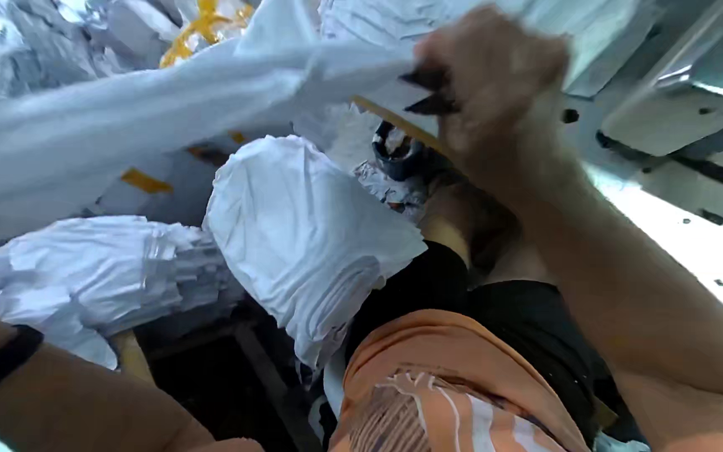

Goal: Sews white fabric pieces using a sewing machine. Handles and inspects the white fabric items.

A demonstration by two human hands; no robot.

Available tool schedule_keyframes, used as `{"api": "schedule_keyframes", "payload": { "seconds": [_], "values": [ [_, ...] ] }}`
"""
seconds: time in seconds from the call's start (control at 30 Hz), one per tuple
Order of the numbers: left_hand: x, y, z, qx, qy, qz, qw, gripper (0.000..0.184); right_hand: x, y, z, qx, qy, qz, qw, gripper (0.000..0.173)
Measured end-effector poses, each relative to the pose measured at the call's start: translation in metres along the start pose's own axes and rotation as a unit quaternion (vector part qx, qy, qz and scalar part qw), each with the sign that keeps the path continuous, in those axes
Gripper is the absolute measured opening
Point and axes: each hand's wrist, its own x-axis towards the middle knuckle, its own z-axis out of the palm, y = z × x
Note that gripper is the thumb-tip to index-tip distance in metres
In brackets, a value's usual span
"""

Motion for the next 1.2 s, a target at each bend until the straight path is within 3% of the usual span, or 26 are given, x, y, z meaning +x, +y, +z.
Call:
{"api": "schedule_keyframes", "payload": {
  "seconds": [0.03,0.1,0.17,0.23,0.3,0.33,0.37,0.4,0.47,0.57,0.63,0.8,0.87,0.97,1.07,1.13,1.2],
  "values": [
    [-0.012,-0.004,0.002,-0.090,-0.046,0.042,0.994,0.013,-0.013,-0.001,0.017,0.039,-0.026,0.011,0.999,0.018],
    [-0.037,-0.031,0.019,-0.179,-0.291,0.091,0.936,0.012,-0.051,-0.002,0.048,0.097,-0.084,0.040,0.991,0.016],
    [-0.081,-0.072,0.060,-0.198,-0.476,-0.016,0.857,0.015,-0.102,-0.003,0.068,0.118,-0.154,0.067,0.979,0.015],
    [-0.132,-0.107,0.109,-0.130,-0.663,-0.089,0.732,0.015,-0.162,-0.003,0.072,0.131,-0.237,0.090,0.958,0.012],
    [-0.165,-0.103,0.152,-0.011,-0.791,-0.096,0.604,0.021,-0.210,-0.002,0.062,0.154,-0.351,0.126,0.915,0.014],
    [-0.164,-0.089,0.166,0.051,-0.817,-0.100,0.566,0.024,-0.218,0.000,0.054,0.173,-0.409,0.155,0.882,0.012],
    [-0.153,-0.076,0.173,0.095,-0.819,-0.091,0.559,0.026,-0.216,0.004,0.046,0.189,-0.447,0.180,0.855,0.004],
    [-0.133,-0.061,0.174,0.124,-0.806,-0.066,0.575,0.026,-0.208,0.010,0.036,0.202,-0.452,0.201,0.845,0.009],
    [-0.080,-0.022,0.175,0.148,-0.735,0.028,0.661,0.027,-0.178,0.034,0.018,0.188,-0.379,0.222,0.879,0.016],
    [-0.015,0.062,0.207,0.075,-0.570,0.159,0.802,0.026,-0.137,0.101,0.006,0.069,-0.237,0.224,0.943,0.009],
    [0.008,0.133,0.243,0.011,-0.498,0.184,0.847,0.031,-0.126,0.144,0.005,0.008,-0.194,0.257,0.947,0.010],
    [0.052,0.297,0.348,0.011,-0.465,0.273,0.842,0.044,-0.129,0.175,0.018,0.088,-0.278,0.353,0.889,0.026],
    [0.068,0.359,0.402,0.032,-0.481,0.237,0.843,0.059,-0.127,0.176,0.016,0.096,-0.241,0.372,0.891,0.027],
    [0.079,0.431,0.479,0.063,-0.451,0.228,0.861,0.080,-0.130,0.177,0.018,0.100,-0.251,0.363,0.892,0.026],
    [0.075,0.469,0.543,0.123,-0.413,0.239,0.870,0.097,-0.132,0.175,0.021,0.114,-0.244,0.369,0.889,0.025],
    [0.077,0.469,0.585,0.144,-0.405,0.225,0.874,0.107,-0.133,0.172,0.024,0.120,-0.224,0.373,0.892,0.024],
    [0.080,0.458,0.607,0.171,-0.410,0.203,0.873,0.105,-0.137,0.171,0.028,0.103,-0.191,0.362,0.906,0.020]
  ]
}}
